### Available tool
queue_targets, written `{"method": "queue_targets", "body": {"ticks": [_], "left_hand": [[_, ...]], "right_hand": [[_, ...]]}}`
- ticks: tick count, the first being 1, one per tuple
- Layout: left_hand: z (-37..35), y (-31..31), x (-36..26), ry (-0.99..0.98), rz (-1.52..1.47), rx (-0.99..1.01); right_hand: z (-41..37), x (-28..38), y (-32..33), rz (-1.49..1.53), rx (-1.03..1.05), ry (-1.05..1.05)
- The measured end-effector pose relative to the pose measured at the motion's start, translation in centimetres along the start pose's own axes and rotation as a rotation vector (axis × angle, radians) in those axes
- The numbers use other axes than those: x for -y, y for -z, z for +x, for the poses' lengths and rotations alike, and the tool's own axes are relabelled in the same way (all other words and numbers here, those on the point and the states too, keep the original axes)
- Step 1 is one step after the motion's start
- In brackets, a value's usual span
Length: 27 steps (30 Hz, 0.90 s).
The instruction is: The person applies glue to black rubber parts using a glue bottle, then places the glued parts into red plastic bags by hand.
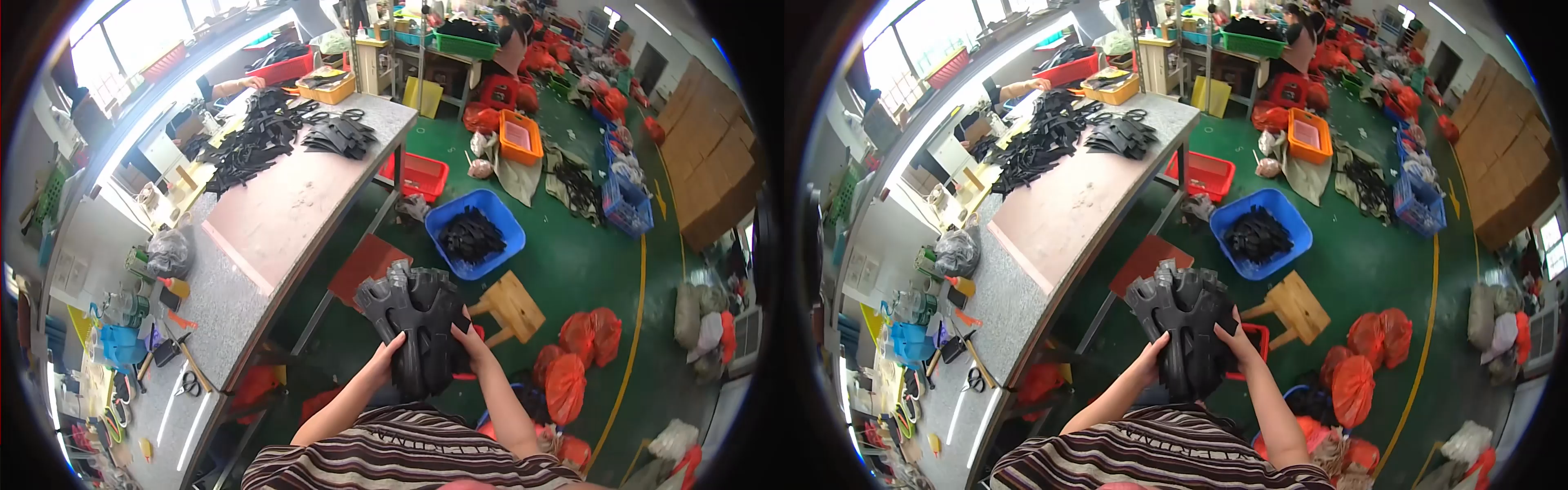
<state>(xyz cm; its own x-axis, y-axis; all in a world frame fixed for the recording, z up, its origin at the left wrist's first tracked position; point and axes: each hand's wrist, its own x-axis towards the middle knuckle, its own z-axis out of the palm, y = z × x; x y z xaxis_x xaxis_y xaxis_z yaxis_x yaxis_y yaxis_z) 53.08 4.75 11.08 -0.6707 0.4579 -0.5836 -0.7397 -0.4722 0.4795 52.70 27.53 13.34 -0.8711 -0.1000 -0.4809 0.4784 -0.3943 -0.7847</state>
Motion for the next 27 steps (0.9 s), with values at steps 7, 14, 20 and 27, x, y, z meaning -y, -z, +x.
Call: {"method": "queue_targets", "body": {"ticks": [7,14,20,27], "left_hand": [[14.0,-0.3,-13.0,-0.134,-0.077,-0.050],[25.3,-4.9,-30.5,-0.272,-0.220,-0.069],[40.7,-5.4,-45.7,-0.439,-0.194,-0.115],[52.0,-2.2,-58.2,-0.543,-0.149,-0.382]], "right_hand": [[19.4,11.1,-1.7,-0.121,0.137,-0.039],[38.7,25.6,-7.2,-0.224,0.297,-0.072],[61.4,36.9,-9.8,-0.351,0.522,0.006],[83.5,44.3,-21.2,-1.335,0.211,0.265]]}}
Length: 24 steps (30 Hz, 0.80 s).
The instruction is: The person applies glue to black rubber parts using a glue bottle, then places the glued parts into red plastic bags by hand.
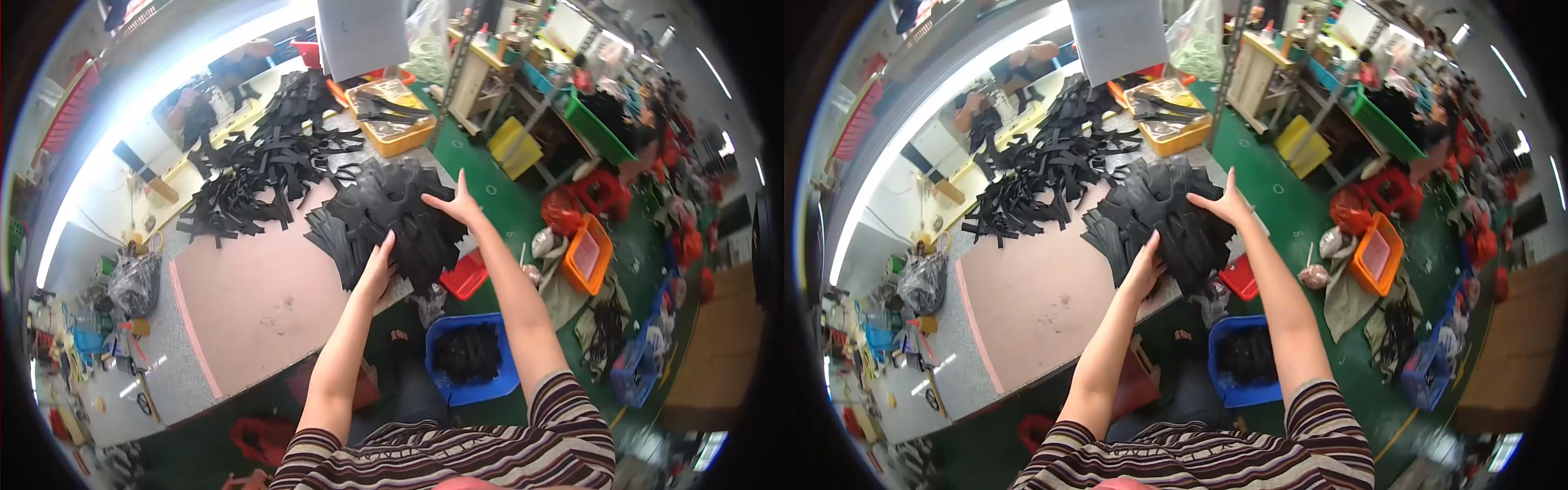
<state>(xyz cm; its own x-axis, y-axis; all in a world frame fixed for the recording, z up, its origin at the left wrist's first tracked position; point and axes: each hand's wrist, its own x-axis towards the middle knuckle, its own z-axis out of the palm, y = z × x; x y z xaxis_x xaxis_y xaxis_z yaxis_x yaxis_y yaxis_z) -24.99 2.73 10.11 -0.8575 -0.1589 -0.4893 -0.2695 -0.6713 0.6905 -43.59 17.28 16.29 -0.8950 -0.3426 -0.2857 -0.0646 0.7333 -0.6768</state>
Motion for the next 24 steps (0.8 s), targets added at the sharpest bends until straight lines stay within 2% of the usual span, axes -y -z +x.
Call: {"method": "queue_targets", "body": {"ticks": [1,2,3,4,5,6,7,8,10,13,14,16,18,19,20,24], "left_hand": [[0.5,0.7,0.4,0.036,0.229,-0.112],[0.3,2.1,2.3,-0.061,0.282,-0.159],[-0.9,3.6,4.7,-0.157,0.340,-0.209],[-3.5,5.0,6.1,-0.164,0.351,-0.216],[-7.1,5.7,6.2,0.009,0.377,-0.249],[-9.8,9.6,10.2,0.058,0.233,-0.186],[-14.4,9.4,10.7,0.118,0.183,-0.359],[-18.4,11.3,13.4,0.170,0.072,-0.468],[-27.1,14.2,18.5,0.276,-0.138,-0.834],[-41.1,17.4,29.0,0.392,-0.205,-1.377],[-45.8,17.9,34.9,0.373,-0.194,-1.565],[-53.6,18.1,49.5,0.750,0.007,-1.810],[-52.0,10.3,46.5,0.944,-0.283,-1.705],[-51.0,7.9,46.4,0.978,-0.325,-1.479],[-51.0,9.1,51.8,1.050,0.292,-1.107],[-50.9,8.8,53.3,0.983,0.115,-1.347]], "right_hand": [[1.8,0.8,-1.5,-0.170,-0.091,0.082],[3.4,1.2,-3.2,-0.332,-0.183,0.169],[6.8,-1.4,-7.7,-0.236,-0.067,0.248],[6.3,-1.1,-10.1,-0.414,-0.021,0.222],[6.3,-1.2,-11.7,-0.452,-0.102,0.264],[6.4,-1.3,-12.9,-0.491,-0.186,0.305],[6.5,-1.2,-13.4,-0.527,-0.253,0.349],[6.3,-0.6,-12.9,-0.522,-0.243,0.337],[6.8,-1.5,-13.2,-0.551,-0.320,0.394],[5.9,-0.9,-12.5,-0.606,-0.333,0.447],[5.9,-1.5,-12.8,-0.611,-0.367,0.502],[4.1,-1.5,-12.8,-0.533,-0.398,0.696],[0.1,-0.4,-13.2,-0.439,-0.327,0.855],[-2.0,-0.7,-14.1,-0.407,-0.284,0.978],[-5.2,-0.3,-15.0,-0.415,-0.208,1.048],[-17.7,0.0,-19.9,-0.363,0.318,1.202]]}}
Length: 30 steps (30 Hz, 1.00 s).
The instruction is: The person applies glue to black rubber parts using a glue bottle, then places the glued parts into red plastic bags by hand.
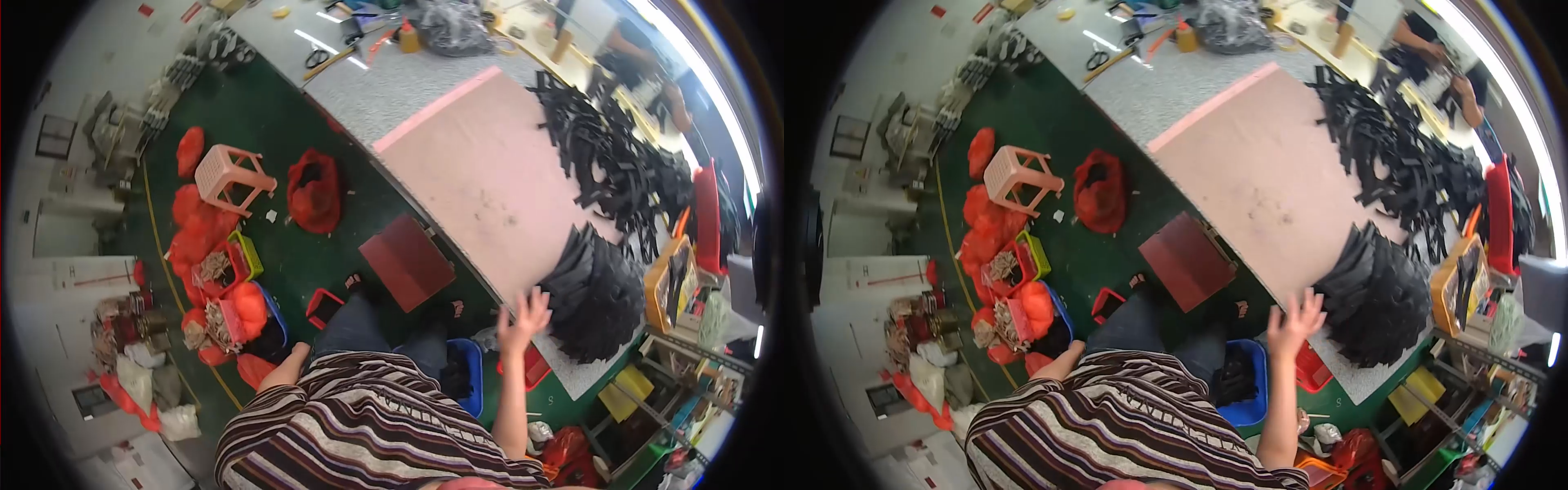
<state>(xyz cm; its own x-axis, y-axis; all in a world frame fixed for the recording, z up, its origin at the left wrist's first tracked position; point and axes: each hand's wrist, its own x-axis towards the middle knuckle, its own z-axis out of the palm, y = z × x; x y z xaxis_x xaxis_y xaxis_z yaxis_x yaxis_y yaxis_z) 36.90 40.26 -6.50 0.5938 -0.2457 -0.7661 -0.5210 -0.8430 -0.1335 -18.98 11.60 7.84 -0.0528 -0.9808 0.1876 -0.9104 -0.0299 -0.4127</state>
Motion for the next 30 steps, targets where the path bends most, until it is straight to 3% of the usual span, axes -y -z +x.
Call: {"method": "queue_targets", "body": {"ticks": [1,5,8,12,13,14,17,21,24,26,28,30], "left_hand": [[0.3,0.6,-0.8,0.020,-0.059,-0.032],[2.0,6.1,-0.9,-0.356,0.459,-0.100],[8.8,6.6,2.8,-0.493,0.530,-0.043],[15.5,10.8,8.1,-0.274,0.065,0.007],[14.3,14.3,8.5,-0.327,-0.080,0.104],[15.6,14.1,10.3,-0.383,-0.195,-0.003],[16.0,19.2,11.5,0.073,-1.041,0.302],[19.4,20.0,13.8,0.078,-1.161,0.149],[21.2,18.1,14.2,0.135,-1.146,0.133],[22.1,15.9,14.7,0.083,-1.099,0.218],[22.8,16.6,13.2,0.040,-0.918,0.310],[24.6,18.3,12.2,0.086,-0.944,0.296]], "right_hand": [[-0.8,2.4,-2.5,0.042,0.055,0.075],[-2.8,13.3,-9.3,0.173,0.371,0.264],[-4.0,19.3,-15.4,0.156,0.516,0.355],[-5.1,25.1,-25.3,0.080,0.685,0.302],[-4.5,27.1,-27.0,0.078,0.715,0.286],[-3.5,29.3,-28.9,0.101,0.844,0.196],[-0.8,34.5,-36.0,0.082,1.112,0.166],[3.6,42.0,-42.4,0.176,1.158,0.271],[6.9,47.8,-45.7,0.181,1.168,0.173],[8.8,50.5,-48.0,0.237,1.161,0.133],[10.7,52.9,-50.4,0.181,1.198,0.167],[12.1,55.1,-52.5,0.106,1.252,0.236]]}}
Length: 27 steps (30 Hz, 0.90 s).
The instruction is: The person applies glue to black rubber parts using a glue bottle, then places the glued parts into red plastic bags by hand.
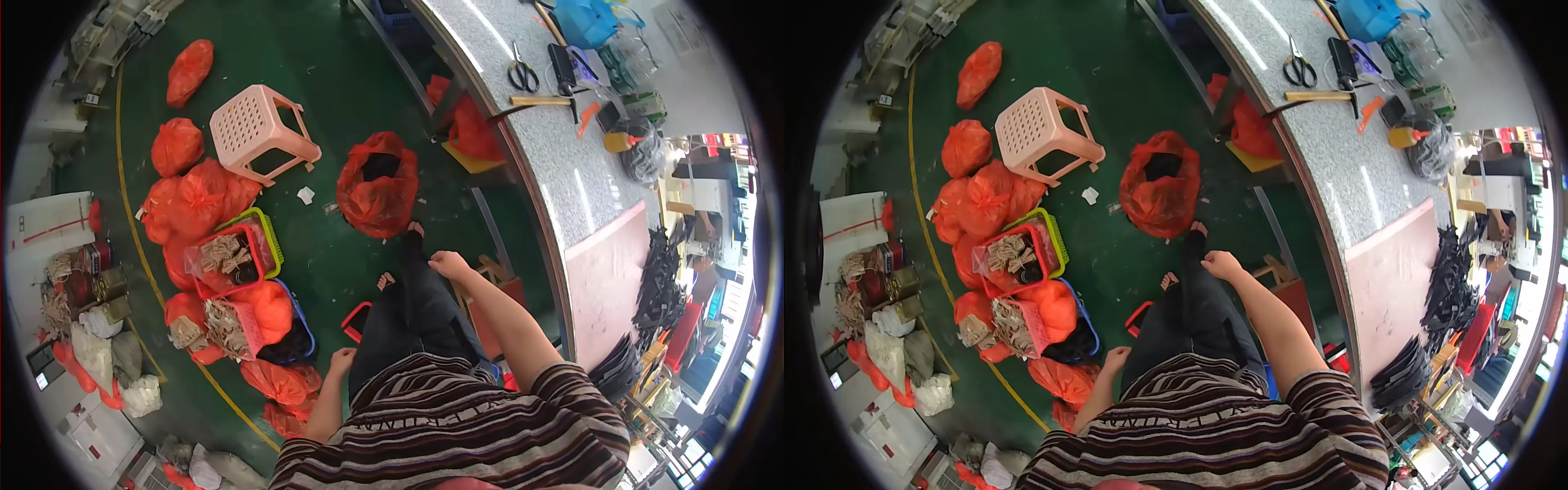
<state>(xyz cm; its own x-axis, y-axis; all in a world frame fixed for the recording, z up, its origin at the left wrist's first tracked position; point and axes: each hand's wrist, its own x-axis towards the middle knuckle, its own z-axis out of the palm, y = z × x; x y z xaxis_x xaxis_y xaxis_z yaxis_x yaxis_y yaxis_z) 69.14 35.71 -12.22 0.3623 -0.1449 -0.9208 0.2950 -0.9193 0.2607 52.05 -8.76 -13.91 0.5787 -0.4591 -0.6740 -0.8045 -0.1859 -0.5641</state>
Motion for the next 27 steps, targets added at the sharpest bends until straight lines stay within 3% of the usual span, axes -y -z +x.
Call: {"method": "queue_targets", "body": {"ticks": [1,4,6,8,10,12,13,14,15,20,22,23,24,26,27], "left_hand": [[1.3,0.3,-2.0,0.009,-0.017,-0.019],[7.3,2.0,-8.1,-0.147,-0.076,-0.405],[12.8,3.7,-14.1,-0.222,0.068,-0.486],[18.4,4.7,-21.6,-0.375,0.150,-0.440],[27.7,5.1,-26.9,-0.624,0.459,-0.347],[35.5,4.4,-34.3,-0.704,0.714,-0.181],[40.7,3.6,-36.9,-0.864,0.900,-0.197],[45.9,2.6,-39.6,-1.034,1.084,-0.212],[47.1,1.5,-44.1,-0.902,1.139,-0.128],[62.9,-5.2,-54.0,-1.277,1.173,-0.370],[67.6,-7.1,-53.9,-1.317,1.236,-0.405],[69.3,-7.5,-53.7,-1.340,1.269,-0.423],[70.4,-7.5,-53.3,-1.141,1.229,-0.278],[70.7,-7.0,-52.9,-0.738,1.134,-0.015],[69.5,-6.6,-52.6,-0.614,0.658,0.127]], "right_hand": [[1.4,1.0,0.7,-0.060,0.035,0.016],[6.3,2.0,0.7,-0.235,0.143,0.013],[10.6,3.0,0.6,-0.372,0.215,-0.013],[15.1,3.4,-1.0,-0.363,0.255,-0.034],[20.7,2.5,-4.1,-0.349,0.231,0.027],[26.9,1.8,-7.2,-0.350,0.267,0.045],[30.4,0.9,-8.8,-0.343,0.281,0.067],[34.1,0.3,-10.3,-0.313,0.156,0.085],[37.2,-0.5,-11.9,-0.288,0.045,0.103],[49.9,-3.4,-12.9,-0.114,-0.249,-0.113],[51.5,-5.4,-12.5,-0.127,0.027,-0.270],[51.1,-5.8,-12.5,-0.123,0.067,-0.280],[50.6,-6.3,-12.5,-0.119,0.106,-0.290],[46.5,-6.5,-13.6,-0.113,-0.019,-0.177],[43.9,-5.5,-13.7,-0.058,-0.132,-0.193]]}}
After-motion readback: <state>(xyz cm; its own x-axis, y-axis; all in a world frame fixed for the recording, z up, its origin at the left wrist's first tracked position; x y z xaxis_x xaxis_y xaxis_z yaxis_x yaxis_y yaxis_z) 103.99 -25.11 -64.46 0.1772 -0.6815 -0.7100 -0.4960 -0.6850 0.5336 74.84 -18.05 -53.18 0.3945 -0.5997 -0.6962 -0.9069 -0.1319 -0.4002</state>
